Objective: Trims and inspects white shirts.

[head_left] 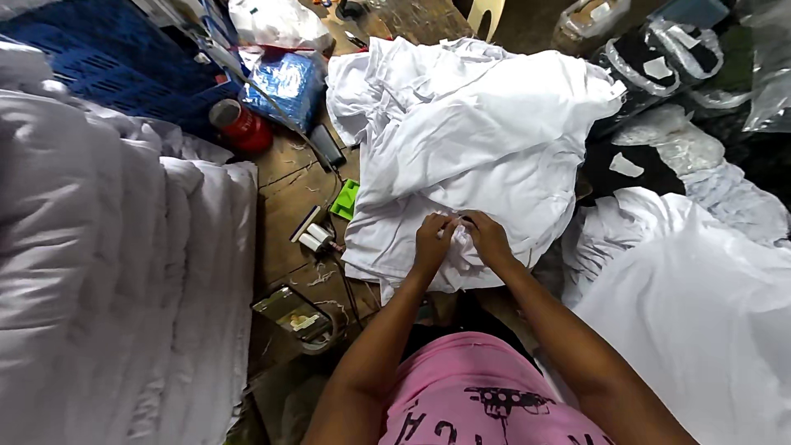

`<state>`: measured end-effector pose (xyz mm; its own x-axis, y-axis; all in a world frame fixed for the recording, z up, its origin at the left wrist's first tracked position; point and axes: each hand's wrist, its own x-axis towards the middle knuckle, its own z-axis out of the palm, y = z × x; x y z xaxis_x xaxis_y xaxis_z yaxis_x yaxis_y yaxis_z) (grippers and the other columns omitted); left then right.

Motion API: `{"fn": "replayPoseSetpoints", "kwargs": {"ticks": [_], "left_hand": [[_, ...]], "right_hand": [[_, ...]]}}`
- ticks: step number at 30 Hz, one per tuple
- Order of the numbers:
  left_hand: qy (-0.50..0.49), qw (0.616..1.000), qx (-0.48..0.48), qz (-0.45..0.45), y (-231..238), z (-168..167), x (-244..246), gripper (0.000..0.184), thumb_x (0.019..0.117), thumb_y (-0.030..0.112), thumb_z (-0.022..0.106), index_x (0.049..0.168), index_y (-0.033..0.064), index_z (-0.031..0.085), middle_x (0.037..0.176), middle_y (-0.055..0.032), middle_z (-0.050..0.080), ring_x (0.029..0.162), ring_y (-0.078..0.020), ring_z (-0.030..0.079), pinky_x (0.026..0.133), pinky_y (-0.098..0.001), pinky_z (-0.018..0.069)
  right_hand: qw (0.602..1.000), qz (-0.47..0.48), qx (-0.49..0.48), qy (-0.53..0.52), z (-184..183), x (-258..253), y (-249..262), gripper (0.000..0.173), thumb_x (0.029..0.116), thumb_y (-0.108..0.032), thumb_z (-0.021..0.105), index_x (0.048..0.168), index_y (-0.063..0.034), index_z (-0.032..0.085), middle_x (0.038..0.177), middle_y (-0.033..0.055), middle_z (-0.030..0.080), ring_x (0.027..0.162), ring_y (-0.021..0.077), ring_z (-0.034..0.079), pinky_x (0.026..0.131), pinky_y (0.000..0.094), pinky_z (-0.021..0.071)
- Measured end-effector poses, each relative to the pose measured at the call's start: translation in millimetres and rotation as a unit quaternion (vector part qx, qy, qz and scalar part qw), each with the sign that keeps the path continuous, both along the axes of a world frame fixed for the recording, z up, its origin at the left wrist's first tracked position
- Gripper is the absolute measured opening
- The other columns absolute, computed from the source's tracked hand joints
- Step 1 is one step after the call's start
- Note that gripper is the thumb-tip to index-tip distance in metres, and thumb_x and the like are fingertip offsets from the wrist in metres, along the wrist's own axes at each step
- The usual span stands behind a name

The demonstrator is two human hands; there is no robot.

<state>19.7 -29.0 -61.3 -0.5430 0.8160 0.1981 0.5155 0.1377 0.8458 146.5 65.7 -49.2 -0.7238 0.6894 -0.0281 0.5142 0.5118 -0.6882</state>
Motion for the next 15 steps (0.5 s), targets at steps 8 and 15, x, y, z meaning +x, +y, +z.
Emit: {"fn": "replayPoseSetpoints", "kwargs": {"ticks": [8,15], "left_hand": [[-0.038,0.965,-0.236,-0.106,-27.6,2.5,-13.5,0.047,0.1057,0.020,0.055,0.145,-0.0048,0.047,0.104,-0.0259,0.068,0.094,-0.0389,0.069,0.091,-0.0541,0.0535],[-0.073,0.952,-0.286,-0.078,-43.5,2.5,-2.7,0.043,0.1092,0.023,0.047,0.141,-0.0049,0.050,0.111,-0.0255,0.069,0.103,-0.0397,0.069,0.095,-0.0547,0.0521]], "right_hand": [[0.994,-0.046,-0.088,-0.036,42.7,67.1,56.3,0.023,0.0963,0.004,0.060,0.118,0.0106,0.064,0.109,0.0282,0.069,0.100,0.0386,0.068,0.093,0.0544,0.0537],[0.988,0.038,-0.121,-0.082,38.4,59.1,36.6,0.057,0.0940,-0.022,0.075,0.140,0.0025,0.052,0.117,0.0239,0.066,0.100,0.0364,0.067,0.090,0.0533,0.0547]]}}
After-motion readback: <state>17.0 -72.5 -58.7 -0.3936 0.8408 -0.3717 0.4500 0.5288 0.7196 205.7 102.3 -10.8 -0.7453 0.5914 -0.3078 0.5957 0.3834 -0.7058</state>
